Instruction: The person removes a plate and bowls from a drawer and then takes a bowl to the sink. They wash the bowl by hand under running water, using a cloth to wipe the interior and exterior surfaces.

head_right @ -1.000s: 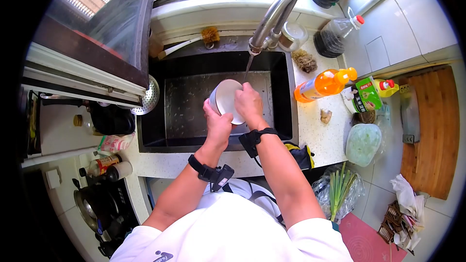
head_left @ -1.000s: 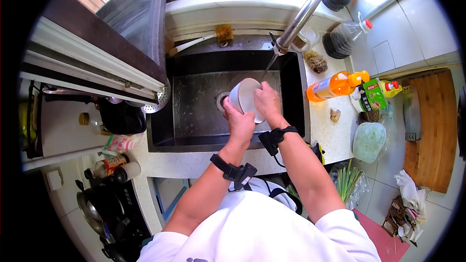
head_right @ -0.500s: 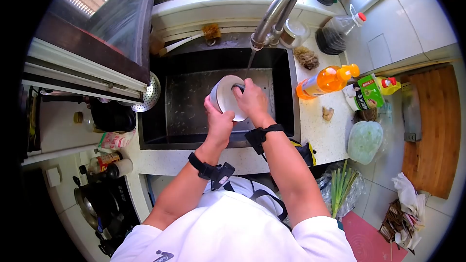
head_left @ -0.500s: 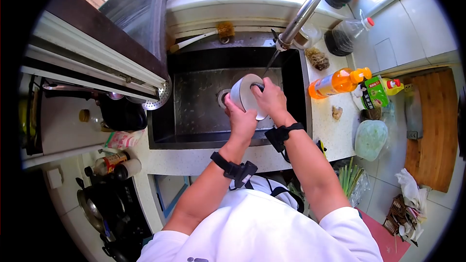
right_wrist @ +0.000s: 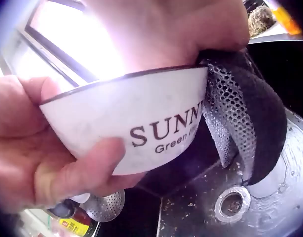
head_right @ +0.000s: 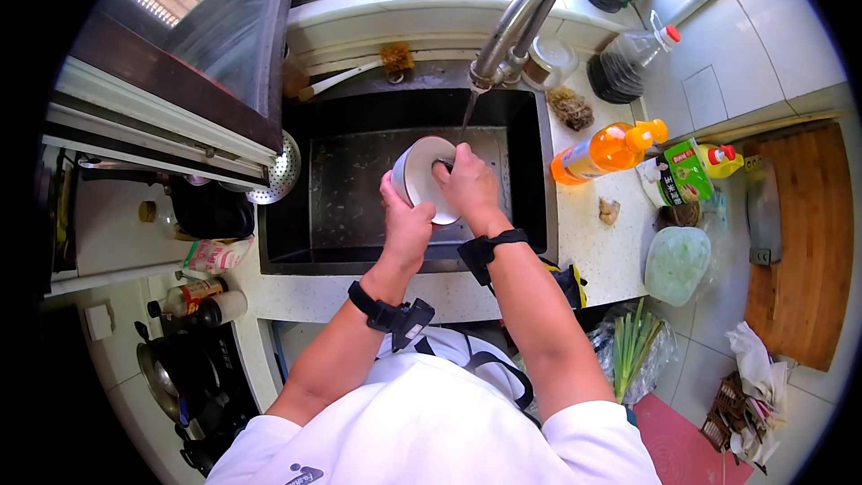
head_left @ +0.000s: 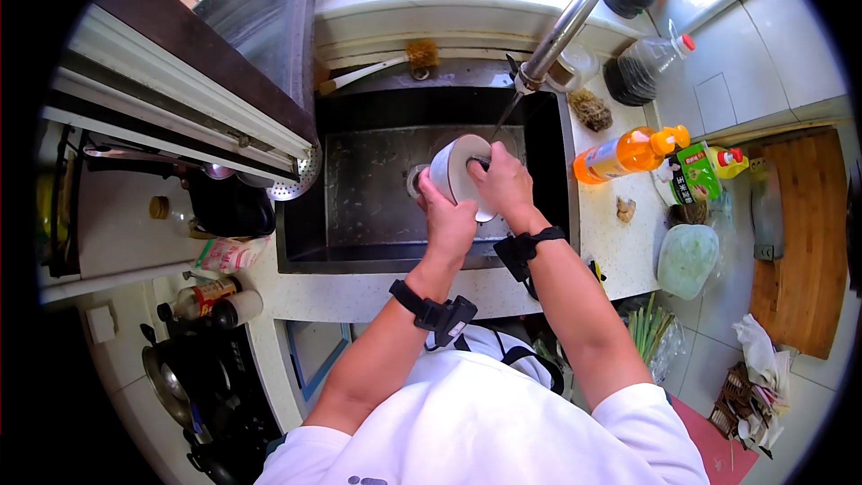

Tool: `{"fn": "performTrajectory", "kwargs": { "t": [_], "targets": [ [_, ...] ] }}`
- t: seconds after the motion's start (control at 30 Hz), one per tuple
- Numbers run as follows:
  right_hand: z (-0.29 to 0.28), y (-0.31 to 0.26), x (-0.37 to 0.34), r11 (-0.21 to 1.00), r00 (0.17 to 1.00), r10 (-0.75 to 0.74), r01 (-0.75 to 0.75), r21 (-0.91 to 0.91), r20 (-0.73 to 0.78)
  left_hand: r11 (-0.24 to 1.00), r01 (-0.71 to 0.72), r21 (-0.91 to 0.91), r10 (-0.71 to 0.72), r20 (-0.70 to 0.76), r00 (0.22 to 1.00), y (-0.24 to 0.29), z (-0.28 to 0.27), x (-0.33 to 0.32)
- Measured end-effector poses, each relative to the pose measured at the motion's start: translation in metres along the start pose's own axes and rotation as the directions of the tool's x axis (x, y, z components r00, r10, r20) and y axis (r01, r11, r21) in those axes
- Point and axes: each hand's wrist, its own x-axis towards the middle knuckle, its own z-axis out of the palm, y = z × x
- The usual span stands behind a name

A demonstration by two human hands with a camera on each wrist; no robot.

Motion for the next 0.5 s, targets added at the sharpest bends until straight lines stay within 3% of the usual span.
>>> {"fn": "performTrajectory", "kwargs": {
  "t": [0.27,0.4,0.5],
  "targets": [
    [0.005,0.008,0.004,0.999,1.000,0.015,-0.016,-0.039,-0.024,0.987,0.112,-0.112,-0.106,0.062,0.992,0.007,0.002,-0.003],
    [0.002,0.010,0.003,1.000,1.000,0.006,-0.006,0.006,-0.010,1.000,0.026,0.016,-0.027,0.040,0.999,0.003,0.006,-0.002],
    [-0.005,0.006,0.001,0.999,0.999,0.032,-0.031,0.027,-0.019,1.000,0.028,0.006,-0.029,0.065,0.997,0.010,0.005,-0.002]
  ]
}}
